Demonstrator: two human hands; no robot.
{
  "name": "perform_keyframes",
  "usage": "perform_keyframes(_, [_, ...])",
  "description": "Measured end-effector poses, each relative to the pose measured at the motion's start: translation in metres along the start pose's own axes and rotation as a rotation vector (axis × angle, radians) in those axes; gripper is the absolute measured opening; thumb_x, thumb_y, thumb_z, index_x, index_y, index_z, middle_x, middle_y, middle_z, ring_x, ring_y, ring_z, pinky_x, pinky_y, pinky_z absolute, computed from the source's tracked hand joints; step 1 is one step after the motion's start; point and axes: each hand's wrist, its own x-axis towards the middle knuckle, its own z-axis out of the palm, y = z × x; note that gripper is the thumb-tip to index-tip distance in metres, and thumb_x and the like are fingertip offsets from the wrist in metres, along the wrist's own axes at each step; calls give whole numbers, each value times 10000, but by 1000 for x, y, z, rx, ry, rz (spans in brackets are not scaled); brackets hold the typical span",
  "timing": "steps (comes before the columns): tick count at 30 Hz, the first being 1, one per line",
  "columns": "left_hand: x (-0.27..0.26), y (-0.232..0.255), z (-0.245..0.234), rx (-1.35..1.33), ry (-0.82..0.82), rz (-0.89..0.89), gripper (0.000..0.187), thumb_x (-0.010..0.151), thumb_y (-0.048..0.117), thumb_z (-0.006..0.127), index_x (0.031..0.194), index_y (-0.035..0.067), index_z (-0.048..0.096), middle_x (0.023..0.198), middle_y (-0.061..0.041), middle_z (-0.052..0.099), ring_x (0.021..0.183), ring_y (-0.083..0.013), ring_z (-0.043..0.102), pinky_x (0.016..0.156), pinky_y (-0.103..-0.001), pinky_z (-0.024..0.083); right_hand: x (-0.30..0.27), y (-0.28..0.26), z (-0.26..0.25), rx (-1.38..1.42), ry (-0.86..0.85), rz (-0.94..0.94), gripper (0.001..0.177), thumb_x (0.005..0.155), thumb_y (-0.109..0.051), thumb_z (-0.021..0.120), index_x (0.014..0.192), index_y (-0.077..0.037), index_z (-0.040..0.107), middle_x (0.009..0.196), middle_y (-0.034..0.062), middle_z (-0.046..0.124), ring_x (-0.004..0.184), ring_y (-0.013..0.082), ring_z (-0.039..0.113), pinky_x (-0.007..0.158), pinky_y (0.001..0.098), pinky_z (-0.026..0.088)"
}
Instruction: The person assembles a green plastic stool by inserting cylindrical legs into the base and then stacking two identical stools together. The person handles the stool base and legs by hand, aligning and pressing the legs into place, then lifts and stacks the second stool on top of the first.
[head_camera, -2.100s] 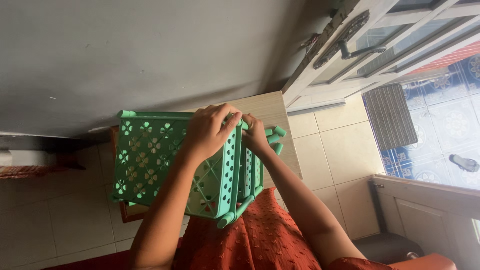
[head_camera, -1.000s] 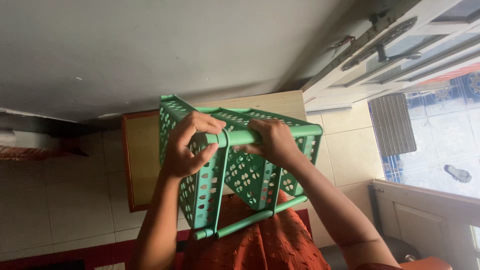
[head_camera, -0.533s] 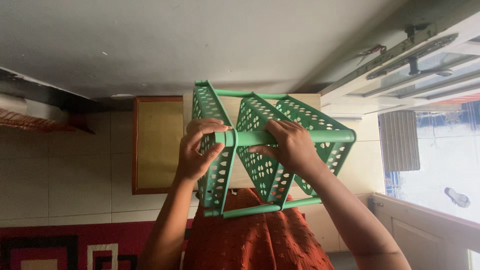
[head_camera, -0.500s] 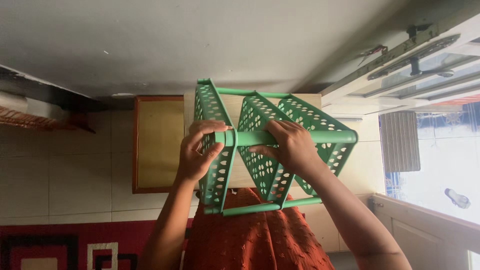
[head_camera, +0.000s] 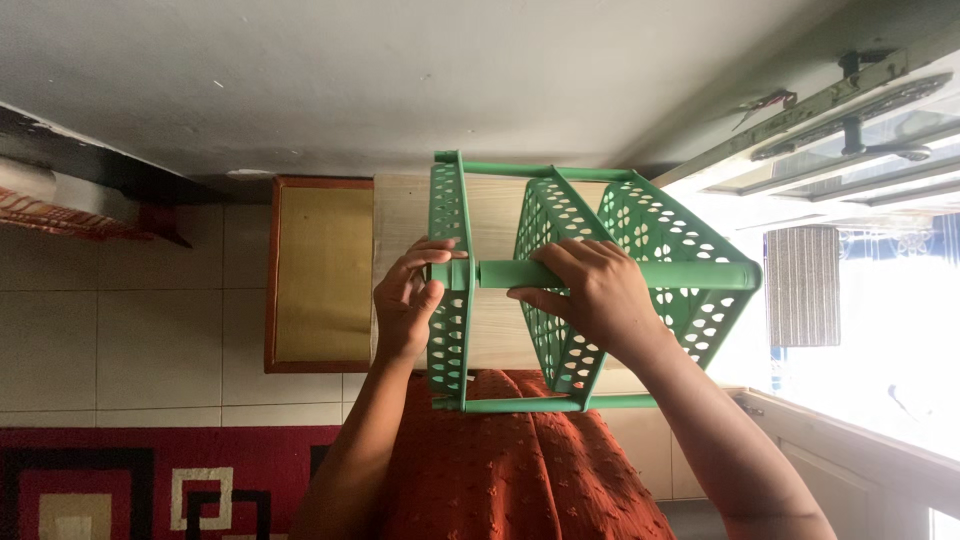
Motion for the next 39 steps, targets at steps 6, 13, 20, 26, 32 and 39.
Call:
perform_keyframes(6, [1, -3, 0, -54, -47, -31, 313, 1048, 261, 697, 1275, 53, 643, 1361, -128, 647, 1243, -275, 664, 1132, -459, 512, -1, 0, 4, -1, -4, 29, 456, 848, -510, 768, 949, -76, 676, 801, 42, 692, 751, 228, 697, 707, 381, 539])
perform_keyframes(13, [5, -3, -1, -67, -27, -67, 307, 1026, 248, 702, 1259, 54, 655, 1354, -130, 659, 1226, -276, 673, 1120, -460, 512, 0, -4, -2, -11, 5, 16, 437, 853, -509, 765, 935, -90, 670, 799, 29, 686, 738, 224, 684, 703, 378, 525])
perform_keyframes(20, [4, -4, -5, -9, -81, -12, 304, 1031, 260, 709, 1253, 59, 661, 1335, -112, 672, 1225, -261, 679, 1229, -474, 401, -1, -2, 0, -6, -18, 34, 454, 827, -526, 768, 929, -94, 670, 758, 18, 671, 696, 205, 672, 658, 375, 509])
perform_keyframes(26, [4, 2, 1, 140, -93, -4, 285, 1041, 257, 681, 1234, 49, 656, 1318, -116, 698, 1241, -255, 688, 1300, -454, 316, -1, -4, 10, -123, -17, -13, 494, 836, -559, 760, 891, -92, 610, 729, 15, 659, 657, 180, 669, 655, 363, 540])
perform_keyframes(32, [1, 14, 19, 5, -91, -78, 280, 1057, 279, 653, 1243, 73, 614, 1312, -97, 621, 1247, -208, 650, 1141, -413, 473, -1, -5, 11, -198, -165, 32, 477, 884, -554, 717, 828, -114, 543, 671, 30, 645, 604, 186, 670, 610, 376, 564])
perform_keyframes(39, [15, 12, 23, 106, -106, -57, 236, 1107, 252, 608, 1249, 64, 602, 1275, -112, 666, 1241, -199, 642, 1111, -354, 500, 10, 2, 13, -166, -282, 126, 471, 910, -548, 699, 846, -107, 548, 643, 37, 661, 527, 188, 652, 543, 375, 568])
